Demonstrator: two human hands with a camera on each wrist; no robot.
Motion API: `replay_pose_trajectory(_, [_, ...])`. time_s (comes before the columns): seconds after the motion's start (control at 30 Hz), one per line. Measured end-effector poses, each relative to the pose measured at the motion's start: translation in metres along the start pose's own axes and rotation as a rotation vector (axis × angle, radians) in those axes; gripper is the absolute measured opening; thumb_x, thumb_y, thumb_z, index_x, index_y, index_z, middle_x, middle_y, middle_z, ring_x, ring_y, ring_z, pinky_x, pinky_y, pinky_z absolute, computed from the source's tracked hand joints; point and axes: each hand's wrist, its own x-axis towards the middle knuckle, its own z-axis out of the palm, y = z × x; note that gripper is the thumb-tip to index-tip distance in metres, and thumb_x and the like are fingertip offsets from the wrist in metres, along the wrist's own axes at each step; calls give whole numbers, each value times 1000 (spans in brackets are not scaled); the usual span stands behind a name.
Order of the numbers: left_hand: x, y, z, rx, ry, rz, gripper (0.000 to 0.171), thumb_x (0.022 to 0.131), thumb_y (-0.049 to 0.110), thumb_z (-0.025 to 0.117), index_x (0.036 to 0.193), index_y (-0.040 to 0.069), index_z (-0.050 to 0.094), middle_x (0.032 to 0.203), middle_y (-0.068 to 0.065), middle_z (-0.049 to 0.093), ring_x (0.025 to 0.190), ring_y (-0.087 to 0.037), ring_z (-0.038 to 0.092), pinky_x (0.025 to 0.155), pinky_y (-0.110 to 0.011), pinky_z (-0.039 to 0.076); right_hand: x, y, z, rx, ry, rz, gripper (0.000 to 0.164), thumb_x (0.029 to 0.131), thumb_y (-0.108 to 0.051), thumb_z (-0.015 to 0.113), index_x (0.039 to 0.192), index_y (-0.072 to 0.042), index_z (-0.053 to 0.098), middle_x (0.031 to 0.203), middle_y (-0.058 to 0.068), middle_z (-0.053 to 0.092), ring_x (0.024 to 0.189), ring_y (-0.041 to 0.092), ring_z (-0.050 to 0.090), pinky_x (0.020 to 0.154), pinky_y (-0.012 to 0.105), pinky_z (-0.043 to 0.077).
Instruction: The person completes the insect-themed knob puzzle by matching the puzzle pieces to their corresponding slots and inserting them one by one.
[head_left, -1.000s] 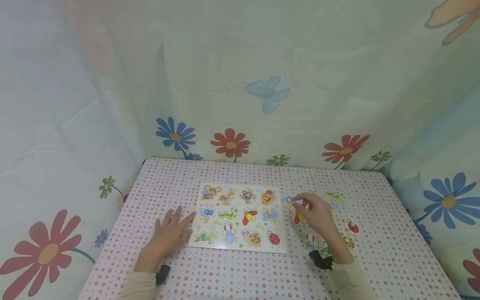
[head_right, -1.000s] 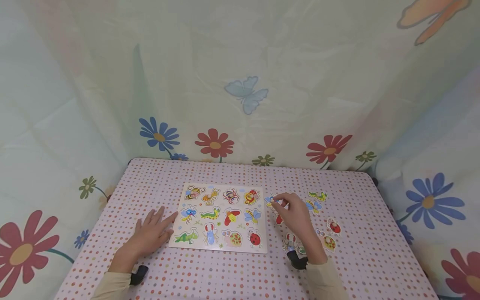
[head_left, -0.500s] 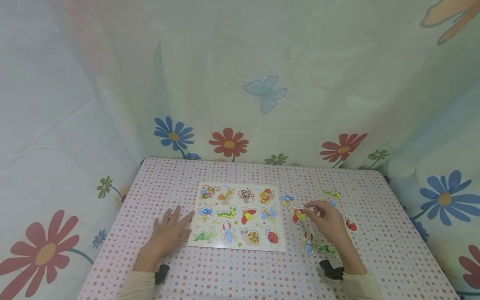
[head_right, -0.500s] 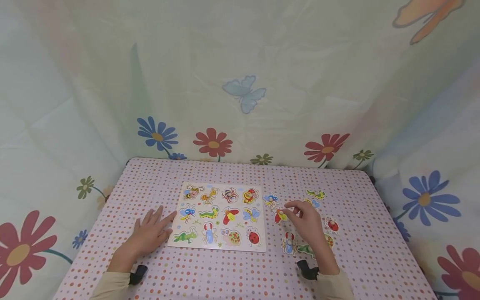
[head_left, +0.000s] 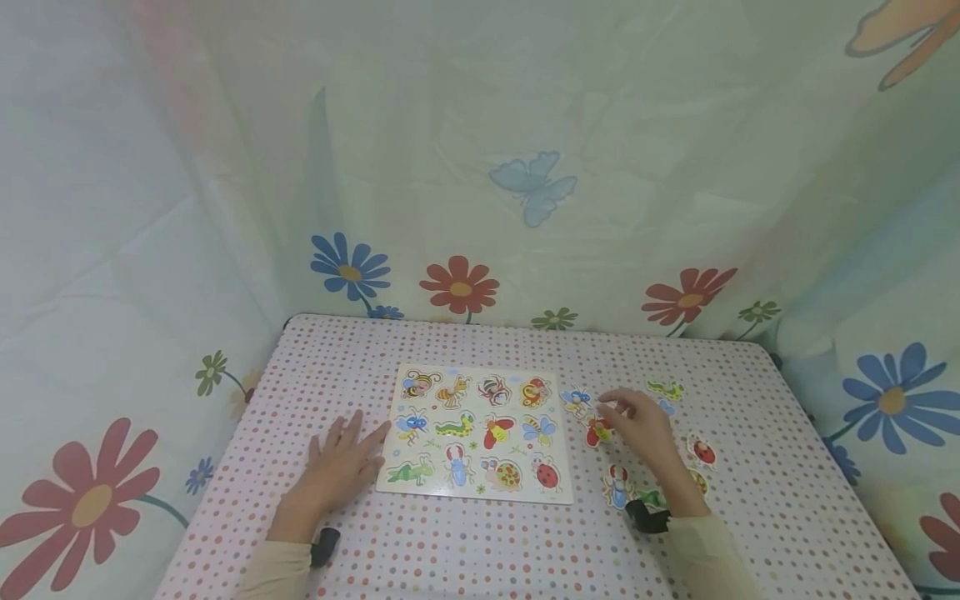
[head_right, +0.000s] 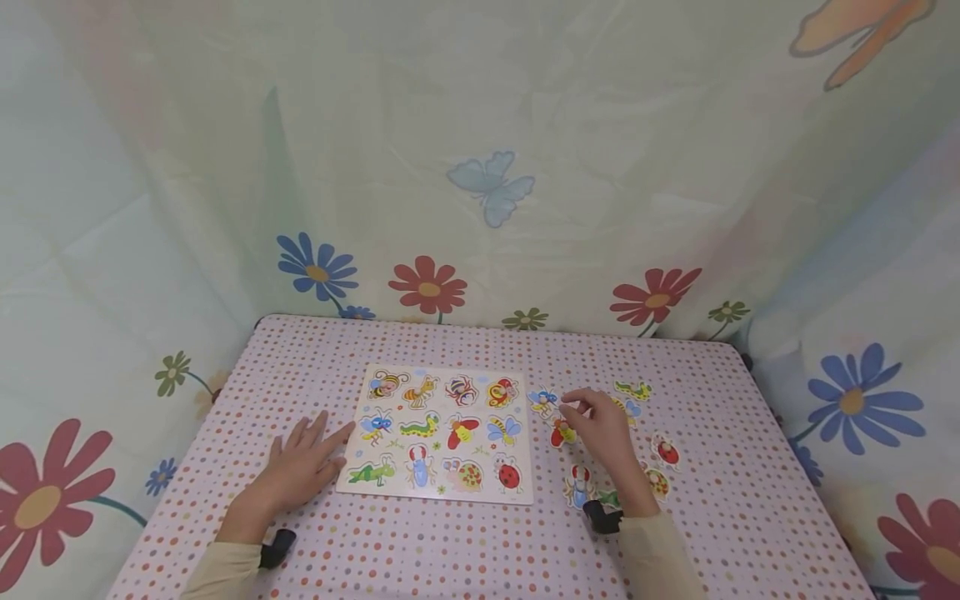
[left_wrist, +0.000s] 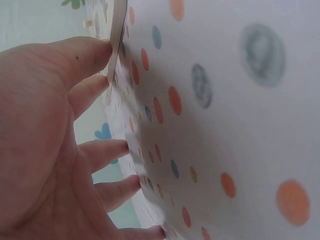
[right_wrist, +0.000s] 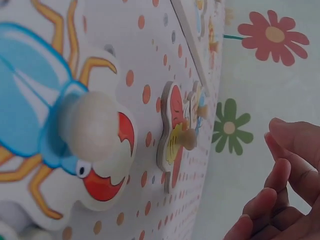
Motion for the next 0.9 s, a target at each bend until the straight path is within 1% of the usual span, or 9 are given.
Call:
replay_pose_trajectory(0.17, [1,-1,1,-1,-1,-6,55,104,35,50,157,29,36,164,-20,13,147,-50,6,109,-75,0,16,2,8,-30,-59,-1,19,94,-14,71,108,0,71,82,9,60,58,17,50,47,29,40])
replay_pose_trajectory(0.27, [1,-1,2,5,-2,-10,55,104,36,50,157,29,36,164,-20,13,147,-50,6,109,-75,0,24,3,12,-30,-91,15,20,95,-13,70,110,0,71,85,11,61,56,17,50,47,30,41])
replay_pose_trajectory(0.43, [1,0,2,2,6,-7,55,104,35,51,156,29,37,164,-20,14,147,-50,6,109,-76,0,33,5,20,55,-159,107,22,95,-13,69,112,1,69,84,11,61,55,21,56,47,30,45])
replay_pose_trajectory(0.5, [1,0,2,3,12,-4,55,104,35,52,156,29,38,164,-20,14,147,-50,7,109,-76,1,35,5,24,72,-185,146,22,95,-14,70,111,1,69,82,10,63,57,22,59,48,30,46])
replay_pose_trajectory(0.57, [1,1,2,6,18,-3,55,103,35,52,156,29,38,164,-21,15,147,-50,7,109,-76,1,37,6,27,73,-208,166,22,95,-15,70,111,0,69,80,9,65,60,21,61,50,31,48])
replay_pose_trajectory(0.7, [1,1,2,12,24,-3,55,103,35,53,156,29,38,164,-21,15,147,-50,8,109,-76,1,41,10,32,67,-228,180,21,95,-14,70,110,0,69,76,7,64,60,19,62,50,31,49])
replay_pose_trajectory(0.9, [2,-1,4,12,26,-4,55,103,35,53,156,29,38,164,-21,15,147,-50,7,109,-76,1,44,13,36,35,-235,199,21,94,-14,69,111,-1,68,75,6,60,59,19,57,49,31,46])
